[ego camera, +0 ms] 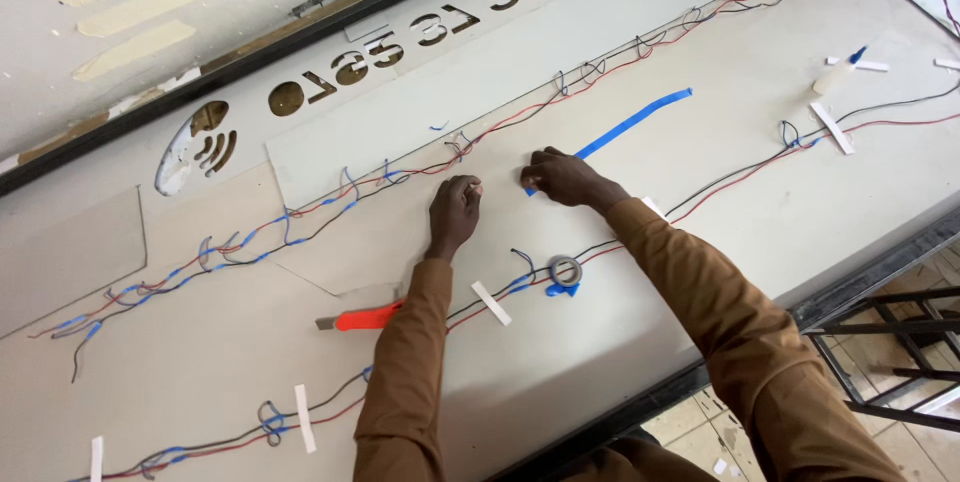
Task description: The person secures a bundle of multicolored wires to a white board using blue tape. They repeatedly tear off pieces of tape and press them over the wires to hold them in place.
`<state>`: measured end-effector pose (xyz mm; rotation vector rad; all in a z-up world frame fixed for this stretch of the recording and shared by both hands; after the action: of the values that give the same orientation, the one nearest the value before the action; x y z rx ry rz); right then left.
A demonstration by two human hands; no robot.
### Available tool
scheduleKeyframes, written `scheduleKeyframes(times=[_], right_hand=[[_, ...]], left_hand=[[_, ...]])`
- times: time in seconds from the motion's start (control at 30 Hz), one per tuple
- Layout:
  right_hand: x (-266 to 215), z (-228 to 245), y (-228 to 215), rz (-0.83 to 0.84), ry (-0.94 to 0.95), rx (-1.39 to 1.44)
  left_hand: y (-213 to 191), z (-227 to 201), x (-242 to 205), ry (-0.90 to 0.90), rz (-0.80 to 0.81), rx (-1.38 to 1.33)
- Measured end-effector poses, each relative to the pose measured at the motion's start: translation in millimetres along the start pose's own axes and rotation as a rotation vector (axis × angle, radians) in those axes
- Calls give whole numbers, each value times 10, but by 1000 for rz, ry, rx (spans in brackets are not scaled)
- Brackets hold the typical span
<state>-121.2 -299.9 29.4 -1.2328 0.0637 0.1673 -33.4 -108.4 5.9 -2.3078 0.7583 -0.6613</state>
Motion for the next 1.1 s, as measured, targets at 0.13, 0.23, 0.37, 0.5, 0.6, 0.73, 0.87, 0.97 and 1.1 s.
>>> scheduleKeyframes(times=[0.13, 0.23, 0.37, 0.5, 0.6, 0.73, 0.87, 0.97, 1.1], right_hand=[[64, -55, 44, -9, -68, -55], [81, 0, 23, -12, -130, -78], [82, -13, -39, 13, -191, -102], [138, -41, -39, 45, -279, -63], [127, -132, -37, 64, -304, 89], [86, -133, -106, 45, -377, 110], [143, -152, -101, 70, -369, 117], [174, -145, -81, 104, -364, 95], [247, -97, -132, 158, -369, -33]], left_hand=[[53, -143, 37, -119, -89, 146], [-1, -185, -7, -153, -106, 132], [39, -294, -2, -197, -131, 111], [63, -385, -92, -227, -172, 169], [50, -430, -91, -226, -208, 132], [47, -452, -67, -194, -246, 154], [31, -490, -44, -186, -267, 149], [33, -514, -64, -184, -275, 136], [24, -515, -52, -187, -299, 120]])
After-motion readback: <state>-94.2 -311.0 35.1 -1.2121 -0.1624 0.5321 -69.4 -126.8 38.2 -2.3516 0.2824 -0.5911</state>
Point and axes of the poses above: each hand's wrist, its own x-axis towards the middle knuckle, its own y-axis out of the palm, z = x × y, the point moved 5 cm from there along x, towards the middle knuckle, and after that the axes turned 3 degrees about z, right-handed, at the moved point
